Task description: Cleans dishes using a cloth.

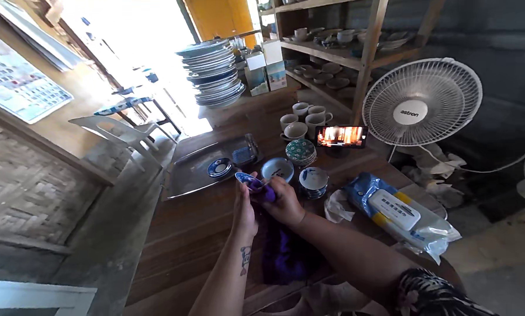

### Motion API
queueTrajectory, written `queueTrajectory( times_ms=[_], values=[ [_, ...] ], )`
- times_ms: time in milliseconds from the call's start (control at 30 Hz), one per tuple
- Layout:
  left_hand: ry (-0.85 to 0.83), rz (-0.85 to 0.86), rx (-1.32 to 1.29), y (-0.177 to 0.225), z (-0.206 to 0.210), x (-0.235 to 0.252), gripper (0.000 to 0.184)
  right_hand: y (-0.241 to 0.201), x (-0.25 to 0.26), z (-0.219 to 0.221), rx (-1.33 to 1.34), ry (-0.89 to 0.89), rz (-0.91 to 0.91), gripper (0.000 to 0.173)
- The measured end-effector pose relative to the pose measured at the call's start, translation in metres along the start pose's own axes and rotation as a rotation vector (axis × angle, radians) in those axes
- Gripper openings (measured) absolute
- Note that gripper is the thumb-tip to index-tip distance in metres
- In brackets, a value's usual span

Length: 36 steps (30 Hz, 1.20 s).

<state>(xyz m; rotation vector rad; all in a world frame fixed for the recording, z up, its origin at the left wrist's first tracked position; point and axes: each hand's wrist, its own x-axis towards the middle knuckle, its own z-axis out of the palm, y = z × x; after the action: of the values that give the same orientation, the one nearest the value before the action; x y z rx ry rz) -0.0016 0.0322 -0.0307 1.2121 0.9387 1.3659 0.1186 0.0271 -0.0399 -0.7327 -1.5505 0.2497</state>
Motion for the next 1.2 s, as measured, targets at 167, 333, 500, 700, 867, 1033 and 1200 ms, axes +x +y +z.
queueTrajectory(
  times_ms=[167,333,500,700,867,1033,1200],
  values=[
    [-0.025,0.034,0.02,-0.004,-0.004,0.004,0.082,0.003,-0.001,0.0,-0.003,-0.017,0.014,0.019],
    [0.016,0.035,-0.041,0.001,-0.005,0.003,0.069,0.01,-0.002,0.003,0.017,-0.251,-0.03,0.036],
    [0.081,-0.026,-0.04,0.01,0.0,0.003,0.076,0.008,0.001,0.0,-0.007,-0.307,-0.023,0.047],
    [0.057,-0.005,-0.088,0.011,0.0,0.003,0.083,0.009,0.002,-0.002,-0.055,-0.133,-0.062,0.016],
    [0.084,0.05,-0.021,0.004,0.002,0.002,0.069,0.004,0.001,0.0,-0.024,-0.12,0.046,0.02],
    [0.079,0.08,0.044,0.002,0.001,0.002,0.085,0.001,0.002,-0.001,-0.045,-0.123,0.034,0.021],
    [0.067,0.031,0.069,0.003,-0.001,0.002,0.065,0.004,-0.003,0.003,-0.026,-0.138,0.025,0.02]
  ],
)
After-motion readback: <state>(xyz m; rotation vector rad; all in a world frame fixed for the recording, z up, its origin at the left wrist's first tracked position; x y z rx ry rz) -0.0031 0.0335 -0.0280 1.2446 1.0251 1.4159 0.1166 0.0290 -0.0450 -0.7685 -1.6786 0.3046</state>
